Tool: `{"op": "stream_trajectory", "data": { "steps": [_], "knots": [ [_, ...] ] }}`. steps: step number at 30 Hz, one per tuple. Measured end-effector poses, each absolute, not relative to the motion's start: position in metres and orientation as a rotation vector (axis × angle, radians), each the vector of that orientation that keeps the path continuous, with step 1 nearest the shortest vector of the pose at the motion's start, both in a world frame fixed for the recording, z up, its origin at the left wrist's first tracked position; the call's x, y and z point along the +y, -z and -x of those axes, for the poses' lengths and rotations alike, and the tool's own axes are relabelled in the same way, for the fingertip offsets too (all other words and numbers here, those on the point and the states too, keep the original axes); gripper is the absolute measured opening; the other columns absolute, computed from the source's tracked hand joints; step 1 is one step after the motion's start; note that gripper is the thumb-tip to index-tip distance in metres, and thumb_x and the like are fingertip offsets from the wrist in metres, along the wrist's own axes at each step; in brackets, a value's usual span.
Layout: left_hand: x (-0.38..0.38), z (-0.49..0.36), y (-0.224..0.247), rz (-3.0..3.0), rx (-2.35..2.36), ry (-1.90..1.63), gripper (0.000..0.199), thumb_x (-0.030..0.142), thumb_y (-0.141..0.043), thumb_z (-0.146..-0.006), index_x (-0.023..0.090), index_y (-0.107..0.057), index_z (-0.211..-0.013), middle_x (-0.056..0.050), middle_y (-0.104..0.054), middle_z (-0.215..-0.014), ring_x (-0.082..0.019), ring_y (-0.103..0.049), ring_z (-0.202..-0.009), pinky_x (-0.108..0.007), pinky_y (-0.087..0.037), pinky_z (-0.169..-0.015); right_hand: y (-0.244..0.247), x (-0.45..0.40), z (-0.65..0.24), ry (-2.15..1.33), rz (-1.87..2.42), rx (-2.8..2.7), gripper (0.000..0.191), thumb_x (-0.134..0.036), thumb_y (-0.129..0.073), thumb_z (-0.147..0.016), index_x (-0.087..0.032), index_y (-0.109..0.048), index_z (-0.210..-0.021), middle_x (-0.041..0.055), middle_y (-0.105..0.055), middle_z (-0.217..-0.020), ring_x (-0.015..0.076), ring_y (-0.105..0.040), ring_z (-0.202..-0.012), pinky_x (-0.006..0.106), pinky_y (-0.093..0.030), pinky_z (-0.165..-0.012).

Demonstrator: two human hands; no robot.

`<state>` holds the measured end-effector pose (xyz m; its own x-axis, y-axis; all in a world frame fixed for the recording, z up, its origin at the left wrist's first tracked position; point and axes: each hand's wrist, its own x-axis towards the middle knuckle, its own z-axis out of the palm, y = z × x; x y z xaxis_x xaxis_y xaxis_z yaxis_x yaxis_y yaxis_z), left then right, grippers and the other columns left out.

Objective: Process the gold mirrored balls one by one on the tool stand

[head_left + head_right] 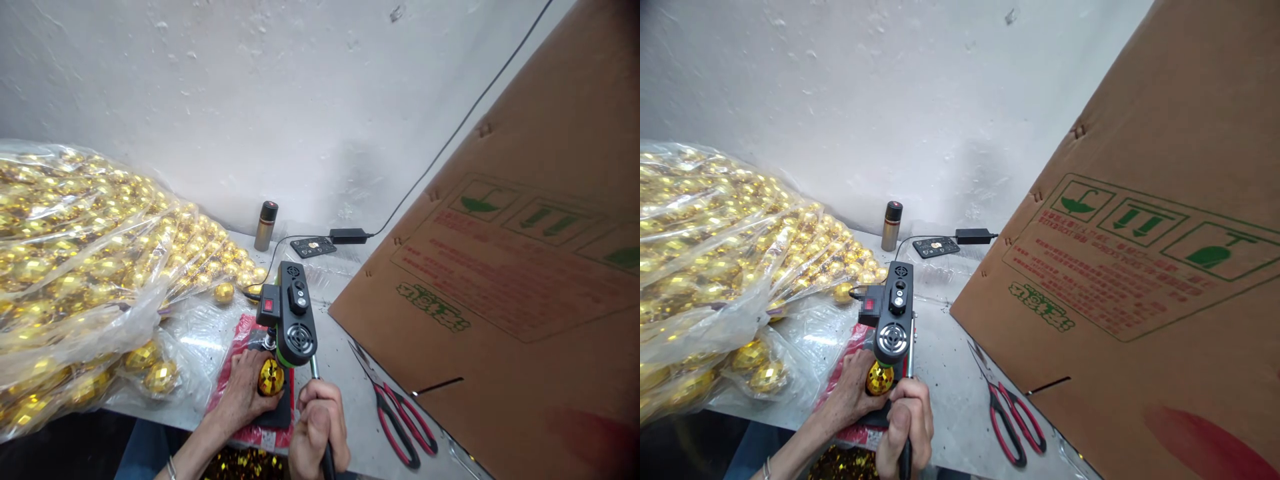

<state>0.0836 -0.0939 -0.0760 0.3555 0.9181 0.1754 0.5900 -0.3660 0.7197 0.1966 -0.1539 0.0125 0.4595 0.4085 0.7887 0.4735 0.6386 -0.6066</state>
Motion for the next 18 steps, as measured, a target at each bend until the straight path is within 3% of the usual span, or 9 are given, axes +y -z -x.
{"op": "stream_trajectory", "data": {
  "steps": [18],
  "knots": [
    [-0.0942, -0.084, 0.0742, -2.084, 1.307, -0.753, 0.04, 0.03, -0.085, -0.077, 0.024, -0.073, -0.115, -0.008, -0.075, -0.108, -0.035, -0.068, -0.102, -0.048, -0.049, -0.097, -0.0147, -0.1547, -0.1927, 0.055, 0.973, -1.092, 0.039, -0.022, -0.047, -0.113, -0.024, -0.05, -0.074, -0.0028, -0.054, -0.076, 0.0125, -0.051, -0.061, 0.028, -0.041, -0.058]
  ]
}}
